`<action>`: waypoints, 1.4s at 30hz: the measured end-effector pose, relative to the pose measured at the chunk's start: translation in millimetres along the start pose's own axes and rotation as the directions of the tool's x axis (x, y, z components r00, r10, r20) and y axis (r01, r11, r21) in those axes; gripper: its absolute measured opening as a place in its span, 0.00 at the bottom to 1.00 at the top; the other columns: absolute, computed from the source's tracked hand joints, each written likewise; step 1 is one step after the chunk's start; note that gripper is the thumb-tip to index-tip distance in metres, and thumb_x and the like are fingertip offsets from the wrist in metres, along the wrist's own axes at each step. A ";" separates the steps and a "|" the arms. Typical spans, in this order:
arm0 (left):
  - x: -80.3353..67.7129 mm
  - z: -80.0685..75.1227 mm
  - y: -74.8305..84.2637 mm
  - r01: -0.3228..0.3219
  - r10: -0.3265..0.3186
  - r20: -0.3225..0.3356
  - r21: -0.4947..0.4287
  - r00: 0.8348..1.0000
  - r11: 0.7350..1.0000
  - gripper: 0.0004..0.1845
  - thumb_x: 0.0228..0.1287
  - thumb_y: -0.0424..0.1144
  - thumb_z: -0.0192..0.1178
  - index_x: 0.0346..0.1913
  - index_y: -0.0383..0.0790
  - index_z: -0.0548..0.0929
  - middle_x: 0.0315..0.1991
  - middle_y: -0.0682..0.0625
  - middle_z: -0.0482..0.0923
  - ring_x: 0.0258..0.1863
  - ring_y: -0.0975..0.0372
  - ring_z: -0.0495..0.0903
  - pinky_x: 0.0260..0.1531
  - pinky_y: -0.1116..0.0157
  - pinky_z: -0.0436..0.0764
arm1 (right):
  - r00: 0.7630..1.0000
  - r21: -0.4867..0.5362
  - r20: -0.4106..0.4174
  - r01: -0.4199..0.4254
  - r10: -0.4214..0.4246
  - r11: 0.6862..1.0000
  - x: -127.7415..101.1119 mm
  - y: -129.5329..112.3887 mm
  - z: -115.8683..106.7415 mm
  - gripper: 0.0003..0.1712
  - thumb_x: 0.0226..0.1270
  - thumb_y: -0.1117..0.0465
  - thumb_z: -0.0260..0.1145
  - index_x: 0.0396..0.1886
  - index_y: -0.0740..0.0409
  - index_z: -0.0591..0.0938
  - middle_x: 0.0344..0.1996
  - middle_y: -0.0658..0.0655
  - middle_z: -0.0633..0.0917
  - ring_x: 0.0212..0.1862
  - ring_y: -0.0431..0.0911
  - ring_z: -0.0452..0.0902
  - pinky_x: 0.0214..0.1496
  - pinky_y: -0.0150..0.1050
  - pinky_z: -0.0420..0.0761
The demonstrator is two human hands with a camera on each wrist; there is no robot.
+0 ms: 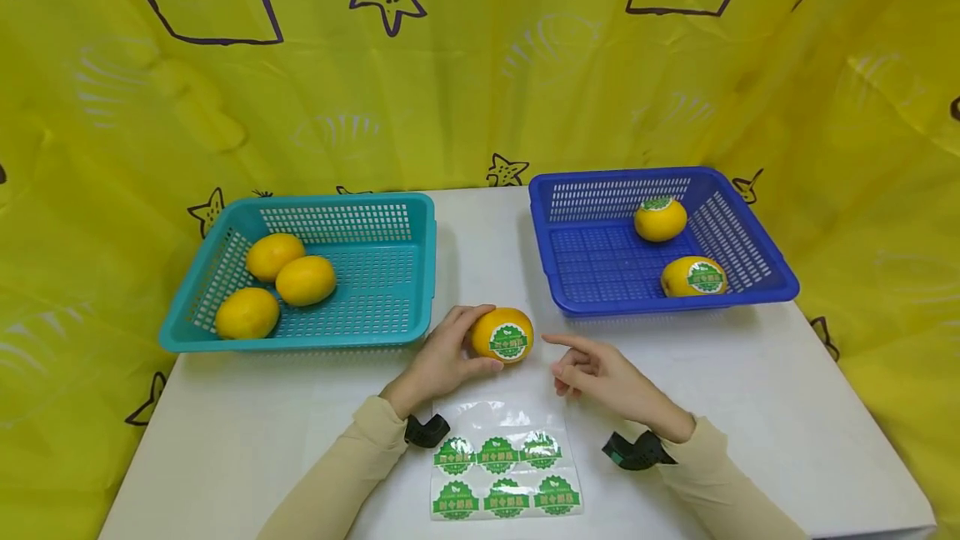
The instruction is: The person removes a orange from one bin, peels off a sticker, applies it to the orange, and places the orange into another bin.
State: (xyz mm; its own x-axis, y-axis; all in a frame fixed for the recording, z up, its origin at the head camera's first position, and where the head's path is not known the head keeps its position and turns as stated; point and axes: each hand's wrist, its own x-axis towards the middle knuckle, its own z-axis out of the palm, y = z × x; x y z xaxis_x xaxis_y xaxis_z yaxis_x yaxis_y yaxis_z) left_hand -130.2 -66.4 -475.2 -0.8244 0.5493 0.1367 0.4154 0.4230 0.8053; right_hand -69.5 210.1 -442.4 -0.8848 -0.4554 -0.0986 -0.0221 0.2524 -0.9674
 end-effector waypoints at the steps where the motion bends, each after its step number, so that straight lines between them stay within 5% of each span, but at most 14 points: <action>1: -0.7 -0.1 2.6 -0.010 0.010 0.000 -0.008 1.000 1.000 0.42 0.53 0.46 0.76 0.70 0.46 0.68 0.59 0.50 0.69 0.54 0.60 0.72 0.54 0.62 0.75 | 1.000 -0.005 -0.015 0.017 -0.017 1.000 -5.4 -2.1 -6.3 0.28 0.74 0.63 0.59 0.68 0.70 0.66 0.32 0.60 0.82 0.35 0.58 0.81 0.37 0.46 0.83; 9: 4.7 -0.9 36.4 -0.126 0.131 0.033 -0.118 0.991 0.985 0.42 0.53 0.44 0.75 0.69 0.43 0.68 0.59 0.49 0.70 0.55 0.61 0.72 0.50 0.68 0.77 | 0.957 -0.119 -0.220 0.168 -0.190 0.979 -47.3 -21.3 -62.6 0.20 0.74 0.73 0.54 0.63 0.72 0.71 0.36 0.62 0.82 0.36 0.48 0.81 0.37 0.36 0.82; 14: 18.2 -3.0 64.9 -0.146 0.156 0.044 -0.173 0.987 0.974 0.41 0.54 0.44 0.75 0.70 0.43 0.67 0.60 0.49 0.69 0.54 0.62 0.73 0.48 0.69 0.78 | 0.884 -0.169 -0.409 0.169 -0.225 0.971 -67.9 -28.0 -98.5 0.20 0.73 0.74 0.55 0.62 0.71 0.73 0.38 0.59 0.84 0.38 0.44 0.80 0.40 0.29 0.80; 17: 35.1 -5.8 81.4 -0.165 0.175 0.046 -0.171 0.984 0.971 0.41 0.55 0.43 0.75 0.70 0.43 0.66 0.59 0.48 0.68 0.52 0.61 0.74 0.46 0.70 0.79 | 0.783 -0.115 -0.583 0.185 -0.217 0.976 -75.3 -23.8 -121.0 0.19 0.71 0.74 0.58 0.60 0.71 0.76 0.43 0.54 0.84 0.42 0.41 0.80 0.44 0.24 0.78; 19: 51.3 -8.4 92.1 -0.174 0.185 0.051 -0.172 0.981 0.970 0.41 0.55 0.43 0.74 0.70 0.42 0.66 0.59 0.47 0.68 0.51 0.60 0.74 0.45 0.71 0.79 | 0.677 -0.139 -0.704 0.167 -0.216 0.976 -76.9 -18.1 -137.3 0.18 0.69 0.73 0.61 0.58 0.71 0.78 0.46 0.52 0.83 0.47 0.41 0.77 0.48 0.23 0.75; 22: 82.8 -12.6 105.3 -0.168 0.181 0.066 -0.166 0.981 0.972 0.41 0.57 0.44 0.73 0.70 0.40 0.64 0.58 0.47 0.67 0.49 0.59 0.74 0.43 0.72 0.79 | 0.533 -0.206 -0.828 0.004 -0.177 0.979 -78.2 -5.8 -161.6 0.21 0.70 0.66 0.62 0.61 0.65 0.78 0.56 0.51 0.78 0.58 0.40 0.69 0.59 0.24 0.65; 24: 108.0 -14.3 110.5 -0.155 0.167 0.084 -0.140 0.982 0.978 0.41 0.58 0.46 0.72 0.70 0.39 0.63 0.60 0.46 0.66 0.51 0.60 0.73 0.43 0.72 0.79 | 0.482 -0.226 -0.867 -0.146 -0.131 0.963 -78.5 4.3 -176.8 0.25 0.72 0.61 0.61 0.67 0.61 0.74 0.64 0.52 0.72 0.66 0.42 0.62 0.66 0.28 0.59; 26: 134.6 -15.0 113.3 -0.133 0.143 0.116 -0.091 0.983 0.987 0.42 0.59 0.49 0.70 0.70 0.38 0.62 0.61 0.46 0.65 0.52 0.61 0.71 0.46 0.73 0.77 | 0.480 -0.187 -0.875 -0.230 -0.056 0.955 -79.2 15.4 -189.0 0.31 0.73 0.57 0.59 0.73 0.59 0.66 0.72 0.53 0.63 0.72 0.43 0.52 0.71 0.34 0.51; 29: 175.2 -12.1 112.4 -0.087 0.085 0.162 0.005 0.983 0.996 0.43 0.60 0.53 0.68 0.70 0.36 0.61 0.62 0.45 0.66 0.55 0.62 0.69 0.50 0.73 0.73 | 0.520 -0.056 -0.850 -0.243 0.082 0.968 -76.9 30.2 -199.6 0.38 0.74 0.54 0.57 0.77 0.57 0.53 0.76 0.52 0.51 0.75 0.45 0.42 0.72 0.34 0.46; 33: 223.0 0.8 110.4 -0.004 -0.021 0.202 0.125 0.979 0.992 0.42 0.60 0.55 0.67 0.70 0.36 0.62 0.60 0.46 0.70 0.54 0.61 0.71 0.53 0.72 0.70 | 0.605 0.192 -0.772 -0.064 0.192 0.979 -77.5 43.3 -202.9 0.45 0.73 0.57 0.61 0.78 0.56 0.45 0.77 0.51 0.46 0.67 0.36 0.62 0.62 0.26 0.62; 37: 255.9 21.5 112.1 0.076 -0.134 0.227 0.248 0.965 0.966 0.42 0.60 0.55 0.67 0.69 0.37 0.64 0.57 0.48 0.73 0.52 0.61 0.72 0.52 0.70 0.70 | 0.665 0.372 -0.728 0.182 0.165 0.910 -81.2 52.5 -202.4 0.46 0.72 0.65 0.61 0.78 0.59 0.43 0.77 0.51 0.44 0.46 0.28 0.77 0.46 0.20 0.73; 42: 271.7 41.3 112.8 0.152 -0.273 0.234 0.430 0.933 0.890 0.36 0.60 0.53 0.67 0.66 0.39 0.70 0.54 0.50 0.75 0.49 0.62 0.74 0.50 0.69 0.72 | 0.682 0.456 -0.722 0.338 0.120 0.823 -79.1 57.1 -198.0 0.46 0.71 0.70 0.58 0.78 0.59 0.41 0.77 0.53 0.43 0.49 0.33 0.78 0.48 0.24 0.75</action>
State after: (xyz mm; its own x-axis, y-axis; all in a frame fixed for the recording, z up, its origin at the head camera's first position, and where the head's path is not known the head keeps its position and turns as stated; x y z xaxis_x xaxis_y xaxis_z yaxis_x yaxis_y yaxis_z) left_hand -291.5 160.3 -371.0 -0.7924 0.5660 -0.2275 0.4095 0.7700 0.4893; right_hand -92.9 429.6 -443.7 -0.9416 0.3363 -0.0152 -0.1049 -0.3359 -0.9361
